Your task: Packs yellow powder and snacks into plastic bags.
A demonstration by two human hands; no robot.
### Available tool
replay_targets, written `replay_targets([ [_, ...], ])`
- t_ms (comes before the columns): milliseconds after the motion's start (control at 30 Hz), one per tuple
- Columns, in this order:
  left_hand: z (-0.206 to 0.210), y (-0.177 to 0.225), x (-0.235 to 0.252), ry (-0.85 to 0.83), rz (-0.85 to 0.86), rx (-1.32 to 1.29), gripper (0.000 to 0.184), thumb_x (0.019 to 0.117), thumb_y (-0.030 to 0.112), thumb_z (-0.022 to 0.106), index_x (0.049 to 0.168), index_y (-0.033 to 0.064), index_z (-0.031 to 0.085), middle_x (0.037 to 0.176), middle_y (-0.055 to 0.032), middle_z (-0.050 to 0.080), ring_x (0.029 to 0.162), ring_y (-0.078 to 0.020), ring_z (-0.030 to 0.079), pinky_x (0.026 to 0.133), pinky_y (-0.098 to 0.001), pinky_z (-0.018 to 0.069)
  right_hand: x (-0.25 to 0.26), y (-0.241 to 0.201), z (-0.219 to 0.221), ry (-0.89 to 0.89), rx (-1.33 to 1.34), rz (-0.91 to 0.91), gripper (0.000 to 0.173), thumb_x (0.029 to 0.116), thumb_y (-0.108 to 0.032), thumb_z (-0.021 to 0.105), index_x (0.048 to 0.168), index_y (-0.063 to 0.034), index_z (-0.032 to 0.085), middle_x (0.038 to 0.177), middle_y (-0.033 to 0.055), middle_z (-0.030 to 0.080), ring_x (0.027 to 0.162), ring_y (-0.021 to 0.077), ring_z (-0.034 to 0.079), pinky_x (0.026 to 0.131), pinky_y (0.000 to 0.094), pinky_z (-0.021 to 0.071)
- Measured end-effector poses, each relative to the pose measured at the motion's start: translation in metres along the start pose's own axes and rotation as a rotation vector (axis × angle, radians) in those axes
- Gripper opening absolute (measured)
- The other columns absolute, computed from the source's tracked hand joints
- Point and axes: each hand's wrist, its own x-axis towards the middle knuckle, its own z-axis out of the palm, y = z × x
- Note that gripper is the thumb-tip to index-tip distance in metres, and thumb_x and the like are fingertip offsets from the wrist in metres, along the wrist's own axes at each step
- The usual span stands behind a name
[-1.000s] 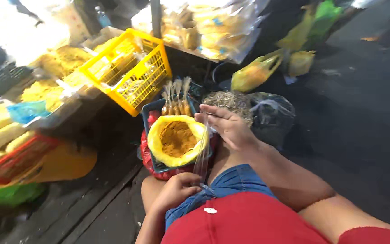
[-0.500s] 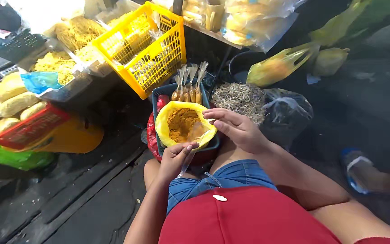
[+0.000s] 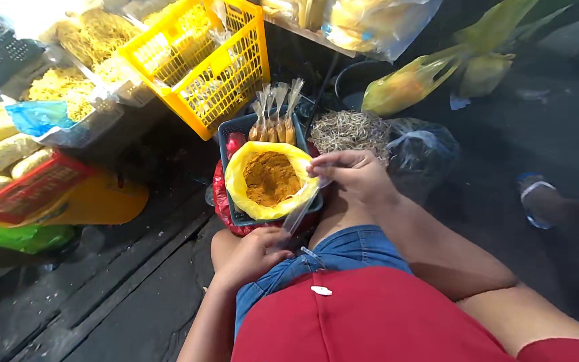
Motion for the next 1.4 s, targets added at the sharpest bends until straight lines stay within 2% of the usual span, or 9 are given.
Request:
replay_targets([
  [100, 0.015, 0.002, 0.015, 0.229, 0.014, -0.106, 0.03, 0.1023, 0.022, 0.061, 0.121, 0.0018, 0.072, 0.119, -0.0114, 0.072, 0.11, -0.0138, 0.068, 0.1, -0.0324, 0.0537, -0.009, 0.011, 0.033, -0.154, -0.006, 0.126, 0.016, 0.0974, -0.005, 0.064, 0.107, 0.0027, 0.075, 0.098, 0.0042, 0.077, 0.093, 0.0081, 0.072, 0.091, 0.0286, 0.0594],
  [267, 0.011, -0.018, 0.009, 0.305, -0.02, -0.069, 0.027, 0.1044, 0.019, 0.056, 0.112, 0.0027, 0.077, 0.115, -0.0097, 0.074, 0.112, -0.0121, 0.068, 0.103, -0.0311, 0.0518, 0.016, 0.015, 0.011, -0.044, -0.085, 0.179, 0.048, 0.1126, -0.031, 0.03, 0.148, -0.0059, 0.05, 0.115, 0.0086, 0.074, 0.101, 0.0156, 0.072, 0.094, 0.0359, 0.0571],
  [433, 0.008, -0.059, -0.006, 0.521, 0.018, -0.349, 0.02, 0.1025, 0.01, 0.058, 0.107, -0.0035, 0.072, 0.109, -0.0085, 0.074, 0.1, -0.0107, 0.071, 0.094, -0.0323, 0.0585, 0.018, 0.043, -0.008, -0.278, -0.996, 0.354, 0.042, 0.1026, -0.027, 0.062, 0.138, -0.0052, 0.061, 0.131, 0.0226, 0.062, 0.118, 0.0397, 0.062, 0.101, 0.0602, 0.0487],
  [500, 0.01, -0.06, -0.005, 0.596, 0.03, -0.447, 0.014, 0.1009, 0.005, 0.058, 0.104, -0.0037, 0.069, 0.107, -0.0061, 0.073, 0.094, -0.0113, 0.072, 0.088, -0.0334, 0.0616, 0.017, 0.055, 0.008, -0.345, -1.081, 0.421, 0.034, 0.1021, -0.018, 0.062, 0.132, -0.0024, 0.065, 0.128, 0.0242, 0.062, 0.12, 0.041, 0.061, 0.103, 0.0582, 0.0476],
  [700, 0.013, -0.065, -0.005, 0.672, -0.081, -0.431, 0.012, 0.1011, 0.006, 0.058, 0.104, -0.0004, 0.067, 0.089, 0.0021, 0.071, 0.071, -0.0012, 0.065, 0.066, -0.0194, 0.0557, 0.035, 0.091, 0.04, -0.275, -0.839, 0.211, 0.021, 0.1025, -0.012, 0.059, 0.115, 0.0002, 0.071, 0.115, 0.02, 0.068, 0.109, 0.0335, 0.066, 0.098, 0.0517, 0.0522],
  [867, 0.01, -0.08, -0.018, 0.695, -0.228, -0.147, 0.024, 0.1045, 0.021, 0.055, 0.115, 0.005, 0.069, 0.097, -0.0003, 0.073, 0.078, -0.0056, 0.067, 0.073, -0.0286, 0.0565, 0.076, 0.112, 0.061, -0.211, -0.799, 0.054, 0.025, 0.1064, -0.013, 0.052, 0.123, 0.002, 0.062, 0.114, 0.0228, 0.068, 0.107, 0.0378, 0.068, 0.095, 0.0562, 0.0533],
  [1033, 0.012, -0.085, -0.022, 0.689, -0.25, -0.052, 0.024, 0.1051, 0.025, 0.055, 0.112, 0.0075, 0.071, 0.096, -0.0013, 0.074, 0.083, -0.0093, 0.071, 0.077, -0.0332, 0.0598, 0.079, 0.13, 0.076, -0.355, -0.766, 0.247, 0.026, 0.1093, -0.016, 0.048, 0.13, -0.0014, 0.057, 0.115, 0.022, 0.068, 0.104, 0.0368, 0.069, 0.093, 0.0557, 0.0543],
  [1200, 0.018, -0.087, -0.016, 0.701, -0.259, -0.109, 0.02, 0.1036, 0.019, 0.058, 0.11, 0.0046, 0.071, 0.09, -0.0001, 0.072, 0.071, -0.0031, 0.065, 0.07, -0.0243, 0.0564, 0.073, 0.131, 0.072, -0.361, -0.722, 0.391, 0.028, 0.109, -0.018, 0.049, 0.132, -0.0035, 0.056, 0.114, 0.0202, 0.069, 0.099, 0.0341, 0.071, 0.092, 0.0542, 0.0561],
  [1400, 0.015, -0.079, 0.01, 0.67, -0.216, -0.197, 0.024, 0.103, 0.019, 0.06, 0.113, -0.0017, 0.068, 0.091, -0.0035, 0.069, 0.074, -0.0024, 0.063, 0.071, -0.0201, 0.0545, 0.075, 0.115, 0.049, -0.048, -0.404, 0.415, 0.032, 0.1082, -0.011, 0.048, 0.136, 0.0042, 0.051, 0.118, 0.0216, 0.064, 0.092, 0.0266, 0.071, 0.083, 0.0431, 0.06],
])
